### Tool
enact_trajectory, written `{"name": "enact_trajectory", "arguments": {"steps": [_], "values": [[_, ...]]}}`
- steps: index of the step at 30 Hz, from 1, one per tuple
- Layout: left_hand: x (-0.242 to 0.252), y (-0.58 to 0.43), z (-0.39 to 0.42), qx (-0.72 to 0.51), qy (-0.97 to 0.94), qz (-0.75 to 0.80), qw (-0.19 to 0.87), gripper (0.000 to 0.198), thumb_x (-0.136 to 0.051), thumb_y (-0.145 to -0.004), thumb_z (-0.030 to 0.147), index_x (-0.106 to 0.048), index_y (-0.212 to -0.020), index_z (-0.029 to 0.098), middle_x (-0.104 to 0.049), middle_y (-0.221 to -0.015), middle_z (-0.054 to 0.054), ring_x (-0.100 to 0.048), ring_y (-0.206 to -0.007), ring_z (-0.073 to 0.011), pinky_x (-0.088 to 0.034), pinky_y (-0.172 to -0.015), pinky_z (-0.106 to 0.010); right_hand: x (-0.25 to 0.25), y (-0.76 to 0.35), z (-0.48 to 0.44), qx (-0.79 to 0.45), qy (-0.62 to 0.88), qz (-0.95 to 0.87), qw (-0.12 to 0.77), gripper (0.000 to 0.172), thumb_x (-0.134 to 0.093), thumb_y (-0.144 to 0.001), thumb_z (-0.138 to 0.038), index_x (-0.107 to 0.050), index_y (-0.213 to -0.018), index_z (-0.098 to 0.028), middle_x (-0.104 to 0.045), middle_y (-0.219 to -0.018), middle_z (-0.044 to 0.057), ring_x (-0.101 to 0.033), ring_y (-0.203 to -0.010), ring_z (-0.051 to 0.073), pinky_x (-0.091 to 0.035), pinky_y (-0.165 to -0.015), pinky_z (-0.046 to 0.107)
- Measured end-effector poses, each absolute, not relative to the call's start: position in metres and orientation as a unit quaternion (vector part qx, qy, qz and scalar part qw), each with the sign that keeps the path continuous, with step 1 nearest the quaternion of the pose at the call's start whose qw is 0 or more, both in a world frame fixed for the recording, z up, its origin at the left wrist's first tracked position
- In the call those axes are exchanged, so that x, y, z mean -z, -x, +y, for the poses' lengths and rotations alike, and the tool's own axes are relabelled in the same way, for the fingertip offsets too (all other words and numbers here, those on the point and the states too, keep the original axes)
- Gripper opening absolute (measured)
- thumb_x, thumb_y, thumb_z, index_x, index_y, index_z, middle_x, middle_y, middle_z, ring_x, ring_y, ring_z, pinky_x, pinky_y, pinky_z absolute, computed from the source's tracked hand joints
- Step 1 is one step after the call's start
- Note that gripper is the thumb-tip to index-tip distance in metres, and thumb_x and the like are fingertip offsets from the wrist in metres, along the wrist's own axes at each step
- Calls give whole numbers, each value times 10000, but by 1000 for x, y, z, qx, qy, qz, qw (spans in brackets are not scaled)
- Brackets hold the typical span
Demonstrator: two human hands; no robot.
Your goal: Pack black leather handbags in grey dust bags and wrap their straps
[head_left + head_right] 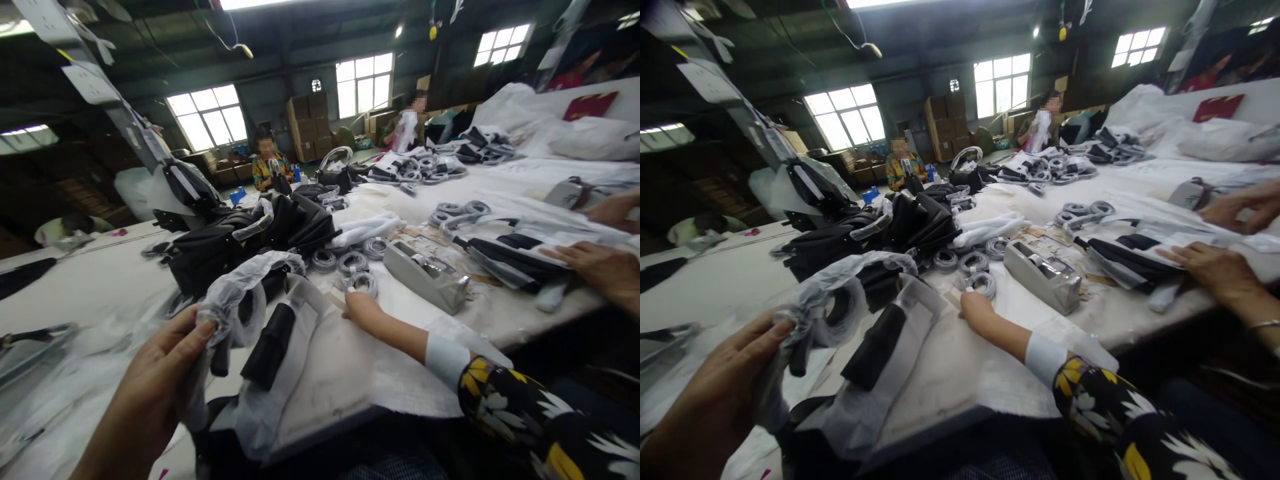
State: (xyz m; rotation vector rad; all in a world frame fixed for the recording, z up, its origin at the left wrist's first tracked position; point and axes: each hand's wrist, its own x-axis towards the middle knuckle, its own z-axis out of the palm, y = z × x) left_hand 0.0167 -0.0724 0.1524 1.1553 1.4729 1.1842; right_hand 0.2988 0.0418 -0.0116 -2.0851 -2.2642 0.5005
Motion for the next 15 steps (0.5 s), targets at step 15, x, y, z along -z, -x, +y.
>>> {"name": "enact_trajectory", "arguments": {"steps": [15], "values": [[-147,-4,-58,-453,-569,468,502,430,-718,-803,484,-680,-1114,191,-697,-902,-23,-600,-760,-154,-461,-679,-211,-10,-319,20,-165,661,-714,163,199,-659,-872,-359,-779,-961,-228,-742,-906,42,-653,-880,206,-419,-697,280]]}}
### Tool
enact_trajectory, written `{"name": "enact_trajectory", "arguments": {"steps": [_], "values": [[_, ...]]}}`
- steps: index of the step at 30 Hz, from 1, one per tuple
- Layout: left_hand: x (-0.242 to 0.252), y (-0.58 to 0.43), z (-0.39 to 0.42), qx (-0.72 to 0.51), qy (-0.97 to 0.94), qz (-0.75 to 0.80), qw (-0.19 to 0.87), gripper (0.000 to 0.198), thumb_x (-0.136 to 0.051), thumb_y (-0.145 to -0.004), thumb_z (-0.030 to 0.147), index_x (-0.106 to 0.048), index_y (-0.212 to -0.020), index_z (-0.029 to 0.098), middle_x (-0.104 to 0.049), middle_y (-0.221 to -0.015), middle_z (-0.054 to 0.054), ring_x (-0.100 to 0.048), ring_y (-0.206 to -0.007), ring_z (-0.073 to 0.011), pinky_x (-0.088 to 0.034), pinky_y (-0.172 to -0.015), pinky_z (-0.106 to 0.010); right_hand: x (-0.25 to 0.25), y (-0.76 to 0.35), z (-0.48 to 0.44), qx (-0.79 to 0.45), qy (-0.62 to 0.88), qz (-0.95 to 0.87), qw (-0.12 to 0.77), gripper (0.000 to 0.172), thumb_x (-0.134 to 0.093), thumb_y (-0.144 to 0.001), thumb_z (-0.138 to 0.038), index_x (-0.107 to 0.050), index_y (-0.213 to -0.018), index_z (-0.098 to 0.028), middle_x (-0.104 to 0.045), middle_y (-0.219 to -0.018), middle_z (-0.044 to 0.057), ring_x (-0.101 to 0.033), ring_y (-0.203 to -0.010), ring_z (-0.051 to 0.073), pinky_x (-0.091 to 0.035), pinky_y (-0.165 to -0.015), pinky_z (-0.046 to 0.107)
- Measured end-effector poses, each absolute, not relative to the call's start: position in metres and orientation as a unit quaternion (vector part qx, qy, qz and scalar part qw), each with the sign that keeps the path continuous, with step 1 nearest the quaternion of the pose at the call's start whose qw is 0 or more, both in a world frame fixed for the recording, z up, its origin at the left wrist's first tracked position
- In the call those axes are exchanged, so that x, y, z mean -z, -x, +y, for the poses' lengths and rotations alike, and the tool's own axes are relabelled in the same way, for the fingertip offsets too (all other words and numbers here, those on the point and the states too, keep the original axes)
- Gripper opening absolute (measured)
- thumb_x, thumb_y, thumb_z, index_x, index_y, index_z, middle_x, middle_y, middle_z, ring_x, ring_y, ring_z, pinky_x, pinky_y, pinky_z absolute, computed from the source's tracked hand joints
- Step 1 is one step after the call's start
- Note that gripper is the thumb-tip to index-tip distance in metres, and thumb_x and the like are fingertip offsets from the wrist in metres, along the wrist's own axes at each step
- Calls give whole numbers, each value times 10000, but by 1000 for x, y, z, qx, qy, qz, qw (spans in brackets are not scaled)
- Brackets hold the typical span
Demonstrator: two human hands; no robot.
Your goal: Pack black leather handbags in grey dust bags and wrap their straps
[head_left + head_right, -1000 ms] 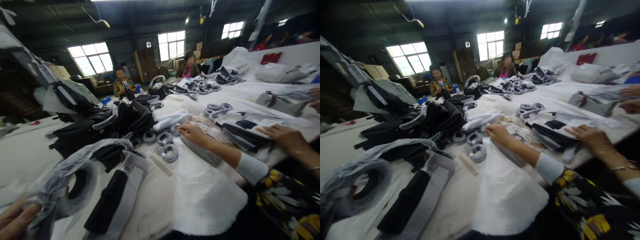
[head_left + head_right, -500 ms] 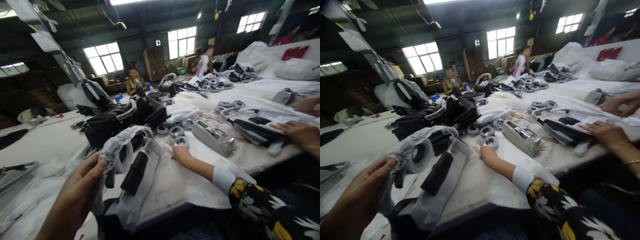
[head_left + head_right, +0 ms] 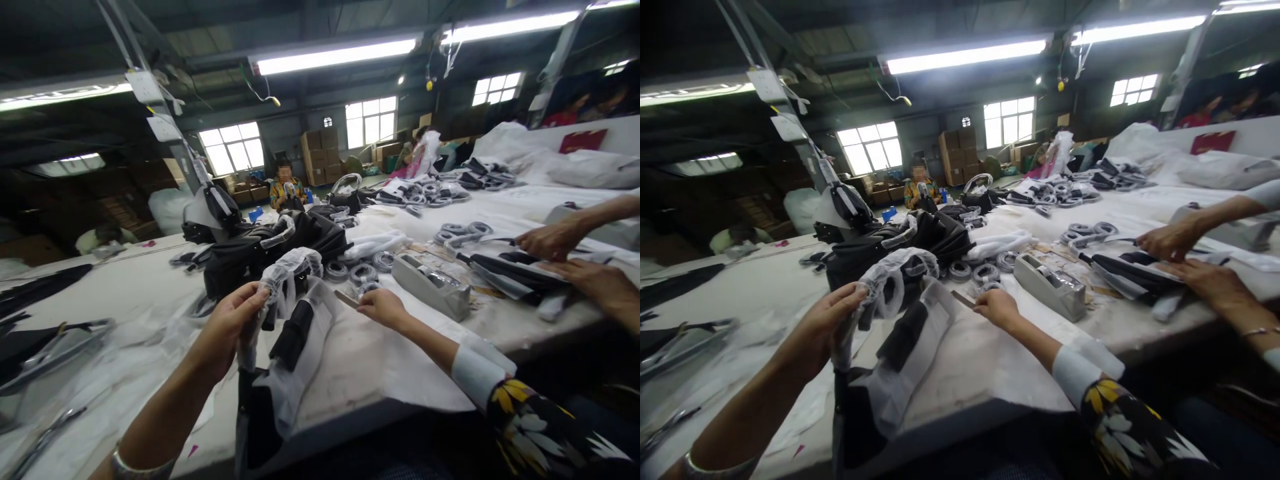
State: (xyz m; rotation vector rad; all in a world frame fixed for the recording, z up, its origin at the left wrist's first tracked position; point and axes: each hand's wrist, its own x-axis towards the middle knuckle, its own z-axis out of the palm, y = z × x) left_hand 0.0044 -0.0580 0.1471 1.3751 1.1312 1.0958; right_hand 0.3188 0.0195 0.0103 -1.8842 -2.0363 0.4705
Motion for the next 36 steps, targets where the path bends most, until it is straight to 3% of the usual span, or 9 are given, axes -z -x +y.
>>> {"name": "enact_trajectory", "arguments": {"steps": [3,6,9,13,17,23,30,32,36], "values": [[-146,-6,-56,-453,-569,476,494,466,-735,-776,499,-680,-1105,173,-681,-858,-29,-597,-750,-173,-452,-656,-226,-11,-323,20,-204,629,-722,203,206,-697,-814,-291,-777,-994,-228,-736,-815,15,-639,-772,171,-397,-665,258],[-145,-8,-53,-452,-569,475,497,470,-740,-767,497,-676,-1101,172,-674,-857,-29,-601,-752,-182,-452,-668,-238,-6,-324,24,-250,613,-712,237,155,-712,-744,-190,-772,-886,-188,-725,-746,15,-622,-703,163,-395,-647,253],[-144,-10,-52,-447,-571,477,497,458,-734,-772,496,-674,-1097,180,-676,-859,-23,-601,-746,-180,-448,-673,-240,-3,-325,27,-298,594,-690,287,99,-701,-753,-241,-739,-776,-152,-722,-721,37,-624,-676,170,-423,-641,264],[-146,-9,-54,-446,-574,477,494,431,-731,-776,496,-688,-1072,186,-695,-882,-25,-603,-769,-172,-448,-686,-229,-18,-319,15,-369,532,-671,362,353,-649,-815,-468,-724,-848,-124,-734,-797,70,-654,-728,177,-481,-672,272],[-147,-10,-56,-444,-576,475,495,414,-733,-775,496,-707,-1035,175,-674,-813,-12,-576,-711,-145,-432,-642,-210,-53,-306,-14,-431,453,-662,413,527,-576,-853,-616,-703,-988,-122,-708,-764,63,-641,-661,152,-478,-592,249],[-149,-16,-58,-439,-581,489,481,483,-735,-752,538,-712,-1073,178,-694,-839,-29,-607,-758,-184,-460,-656,-233,-91,-285,-43,-450,376,-703,402,332,-657,-865,-459,-703,-840,-131,-538,-510,-40,-494,-452,80,-386,-470,191],[-146,-12,-58,-372,-627,533,428,616,-712,-722,653,-716,-1142,202,-735,-959,-46,-657,-938,-285,-530,-751,-302,-86,-248,-25,-464,358,-705,400,320,-688,-836,-430,-758,-950,-139,-601,-616,-24,-537,-494,88,-406,-468,189],[-143,-12,-56,-372,-639,530,415,606,-732,-675,673,-752,-1071,215,-749,-943,-47,-660,-999,-329,-547,-837,-353,-91,-234,-23,-497,335,-680,423,368,-740,-784,-477,-766,-932,-140,-591,-611,-32,-526,-515,86,-406,-497,196],[-140,-12,-53,-404,-661,511,372,499,-734,-648,685,-795,-932,280,-767,-963,-29,-634,-1120,-380,-528,-959,-409,-107,-214,-28,-624,290,-560,461,470,-887,-535,-506,-760,-793,-134,-612,-646,-28,-529,-574,88,-435,-591,225]]}}
